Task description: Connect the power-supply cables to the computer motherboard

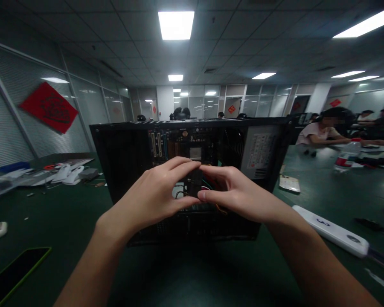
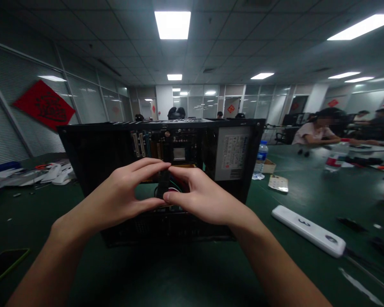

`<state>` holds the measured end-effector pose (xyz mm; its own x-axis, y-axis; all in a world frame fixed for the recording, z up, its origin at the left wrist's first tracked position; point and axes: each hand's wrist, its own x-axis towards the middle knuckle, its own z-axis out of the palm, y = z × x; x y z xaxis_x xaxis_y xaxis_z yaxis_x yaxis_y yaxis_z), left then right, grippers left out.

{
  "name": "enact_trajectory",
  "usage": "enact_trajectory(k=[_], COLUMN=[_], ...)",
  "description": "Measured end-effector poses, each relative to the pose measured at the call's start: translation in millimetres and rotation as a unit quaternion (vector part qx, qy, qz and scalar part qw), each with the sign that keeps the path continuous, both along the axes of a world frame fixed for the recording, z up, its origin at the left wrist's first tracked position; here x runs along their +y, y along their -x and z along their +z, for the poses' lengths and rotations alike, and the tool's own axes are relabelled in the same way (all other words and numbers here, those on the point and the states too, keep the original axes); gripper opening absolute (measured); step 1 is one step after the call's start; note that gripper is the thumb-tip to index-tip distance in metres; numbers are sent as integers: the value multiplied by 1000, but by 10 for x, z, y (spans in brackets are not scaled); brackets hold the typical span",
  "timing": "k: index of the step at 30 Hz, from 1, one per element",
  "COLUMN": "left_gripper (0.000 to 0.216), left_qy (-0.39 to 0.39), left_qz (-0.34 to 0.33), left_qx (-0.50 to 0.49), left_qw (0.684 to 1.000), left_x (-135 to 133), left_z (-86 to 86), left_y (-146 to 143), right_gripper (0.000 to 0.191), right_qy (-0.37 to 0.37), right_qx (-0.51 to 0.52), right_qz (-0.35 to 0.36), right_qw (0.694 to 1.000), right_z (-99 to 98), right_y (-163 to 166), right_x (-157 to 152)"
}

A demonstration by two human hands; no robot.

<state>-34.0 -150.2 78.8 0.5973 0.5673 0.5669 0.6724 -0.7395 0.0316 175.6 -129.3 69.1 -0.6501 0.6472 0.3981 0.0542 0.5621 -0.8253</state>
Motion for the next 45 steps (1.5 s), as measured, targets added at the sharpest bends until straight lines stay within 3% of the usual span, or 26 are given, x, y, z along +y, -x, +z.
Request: enact_trajectory(k=[10, 22, 32, 36, 45], left_gripper=[59, 67, 64, 53, 61], left_qy=[5, -43, -48, -45, -50], left_qz=[-14, -34, -30, -51, -43], left_qx=[-17, -16, 12, 7, -22], left_qw=[1000, 998, 998, 998, 998], left_x=[51, 93, 160, 176, 126], left_z=[-24, -70, -101, -112, -90], left_y=[11, -9, 13, 15, -24], right_gripper=[49, 65, 63, 59, 56], right_qy=[-13, -82, -120, -120, -129], right_qx=[-5, -21, -65, -89, -14], right_qz=[-3, -41, -57, -60, -48], right_qw=[1000, 996, 989, 987, 990], right_z=[-24, -84, -103, -122, -82], right_y=[7, -83, -96, -109, -50], right_x=[46, 51, 104, 109, 155])
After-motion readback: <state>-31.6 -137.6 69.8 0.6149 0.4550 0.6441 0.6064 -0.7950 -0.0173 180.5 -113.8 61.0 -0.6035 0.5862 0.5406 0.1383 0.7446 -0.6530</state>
